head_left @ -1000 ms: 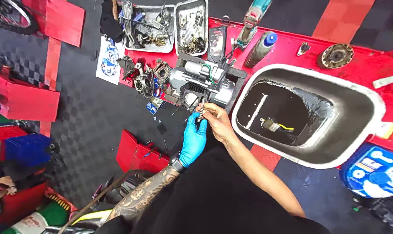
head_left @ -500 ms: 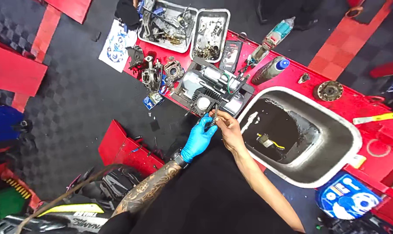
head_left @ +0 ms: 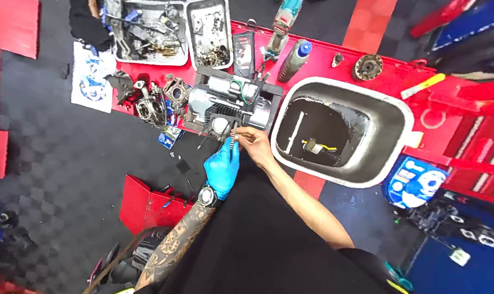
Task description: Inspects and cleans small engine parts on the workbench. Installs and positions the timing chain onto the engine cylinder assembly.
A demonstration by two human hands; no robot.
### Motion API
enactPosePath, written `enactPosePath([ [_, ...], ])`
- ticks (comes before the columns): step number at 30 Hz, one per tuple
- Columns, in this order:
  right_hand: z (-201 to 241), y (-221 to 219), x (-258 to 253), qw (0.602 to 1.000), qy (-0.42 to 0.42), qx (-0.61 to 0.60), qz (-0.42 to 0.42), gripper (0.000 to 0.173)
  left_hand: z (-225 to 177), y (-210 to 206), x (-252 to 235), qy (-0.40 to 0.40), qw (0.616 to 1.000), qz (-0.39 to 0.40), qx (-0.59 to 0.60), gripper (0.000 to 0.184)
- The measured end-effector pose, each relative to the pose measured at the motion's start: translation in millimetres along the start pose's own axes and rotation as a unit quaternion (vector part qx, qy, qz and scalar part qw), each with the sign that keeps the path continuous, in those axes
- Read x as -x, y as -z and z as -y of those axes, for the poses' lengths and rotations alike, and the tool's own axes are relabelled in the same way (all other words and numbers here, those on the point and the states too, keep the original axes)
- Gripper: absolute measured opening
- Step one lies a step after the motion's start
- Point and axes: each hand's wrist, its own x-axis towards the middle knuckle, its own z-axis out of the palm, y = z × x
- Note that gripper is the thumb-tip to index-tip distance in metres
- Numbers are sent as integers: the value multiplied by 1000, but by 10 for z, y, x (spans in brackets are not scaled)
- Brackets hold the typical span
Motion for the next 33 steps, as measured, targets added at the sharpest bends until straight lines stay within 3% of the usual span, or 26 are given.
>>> enactPosePath([
  [9, 0, 92, -52, 999, -3, -20, 50, 20, -105, 67, -33, 34, 999, -3, 37, 23],
  [15, 8, 72, -25, 997, -15, -19, 72, 21, -241, 198, -153, 61, 993, 77, -66, 34],
  [20, 39, 92, -16, 995, -7, 21, 95, 19, -307, 249, -236, 53, 988, 99, -102, 28],
  [28, -46, 20, 24, 971, 153, 183, -30, 15, -248, 164, -175, 56, 996, 43, -60, 24],
  [33, -91, -3, 19, 975, 111, 193, -17, 12, -277, 124, -192, 58, 997, 11, -56, 24],
])
